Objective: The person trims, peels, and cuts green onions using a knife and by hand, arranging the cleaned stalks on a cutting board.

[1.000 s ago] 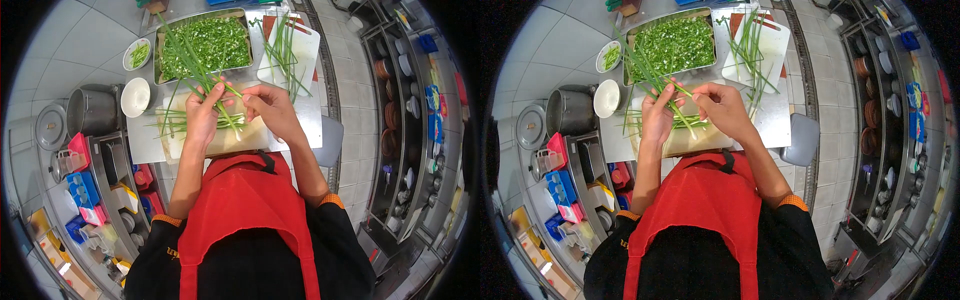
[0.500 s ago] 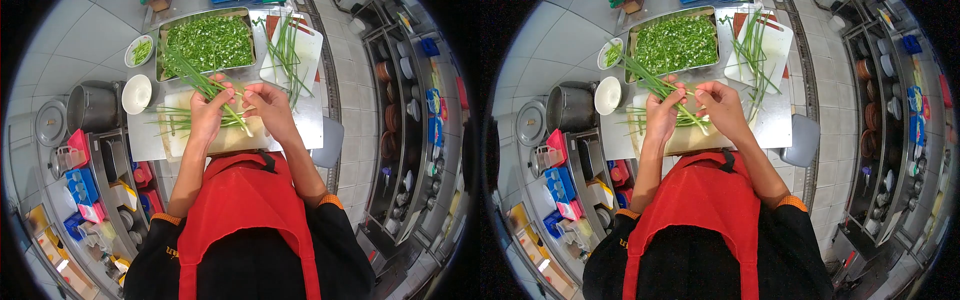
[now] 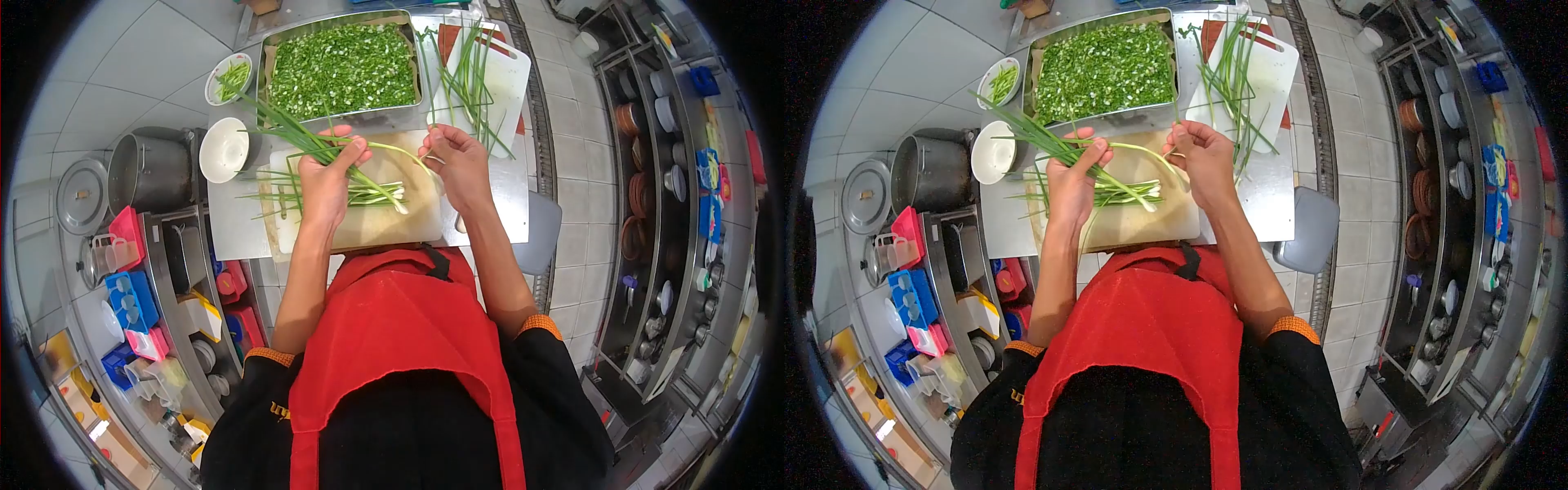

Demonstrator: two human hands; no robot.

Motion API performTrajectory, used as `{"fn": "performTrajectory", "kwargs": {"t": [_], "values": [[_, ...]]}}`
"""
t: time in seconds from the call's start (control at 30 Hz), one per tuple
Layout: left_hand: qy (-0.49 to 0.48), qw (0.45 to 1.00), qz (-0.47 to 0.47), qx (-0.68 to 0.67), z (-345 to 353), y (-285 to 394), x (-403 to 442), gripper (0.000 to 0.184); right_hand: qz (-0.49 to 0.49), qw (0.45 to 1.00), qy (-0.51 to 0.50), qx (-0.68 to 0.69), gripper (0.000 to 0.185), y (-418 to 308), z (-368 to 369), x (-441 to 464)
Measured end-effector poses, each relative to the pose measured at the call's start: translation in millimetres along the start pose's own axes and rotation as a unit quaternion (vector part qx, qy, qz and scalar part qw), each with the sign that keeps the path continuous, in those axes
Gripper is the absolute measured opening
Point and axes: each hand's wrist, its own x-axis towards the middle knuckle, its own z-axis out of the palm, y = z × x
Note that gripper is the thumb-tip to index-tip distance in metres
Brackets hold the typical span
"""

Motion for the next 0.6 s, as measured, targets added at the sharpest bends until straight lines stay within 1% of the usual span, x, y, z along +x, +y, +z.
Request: {"fn": "performTrajectory", "kwargs": {"t": [0.13,0.2,0.23,0.3,0.33,0.4,0.43,0.5,0.53,0.57,0.6], "values": [[0.018,1.000,-0.020,-0.001,-1.7,-0.7,2.8,0.032,0.005,1.000,-0.027,-0.013,0.020,1.6,-6.0,9.3],[0.000,0.999,-0.032,0.004,-5.4,-10.6,6.0,0.033,0.047,0.997,-0.053,0.005,0.021,3.8,-6.6,15.2],[0.001,0.999,-0.032,0.005,-8.5,-12.7,8.4,0.033,0.047,0.997,-0.054,0.005,0.021,6.5,-6.9,18.6],[-0.012,0.987,-0.068,0.143,-17.8,-12.8,16.0,0.047,-0.011,0.990,-0.052,-0.134,0.024,15.2,-10.3,27.6],[-0.015,0.987,-0.071,0.143,-24.1,-8.6,20.7,0.047,-0.011,0.990,-0.048,-0.133,0.024,21.7,-15.7,36.2],[0.008,0.946,-0.106,0.307,-45.4,5.7,32.8,0.075,-0.075,0.961,-0.100,-0.246,0.022,37.2,-26.9,57.3],[0.006,0.945,-0.108,0.308,-56.8,10.2,39.5,0.075,-0.074,0.962,-0.098,-0.245,0.022,41.2,-30.4,63.7],[0.023,0.885,-0.107,0.452,-84.1,15.9,54.2,0.101,-0.085,0.930,-0.124,-0.336,0.017,46.9,-36.6,73.6],[0.025,0.885,-0.107,0.452,-101.9,12.9,62.2,0.101,-0.085,0.930,-0.127,-0.336,0.017,48.6,-38.2,74.5],[0.039,0.816,-0.012,0.576,-122.6,4.3,70.8,0.106,-0.103,0.903,-0.134,-0.394,0.016,49.2,-40.1,75.0],[0.047,0.725,0.087,0.682,-139.4,-1.8,79.8,0.111,-0.123,0.873,-0.137,-0.452,0.014,48.3,-43.3,76.9]]}}
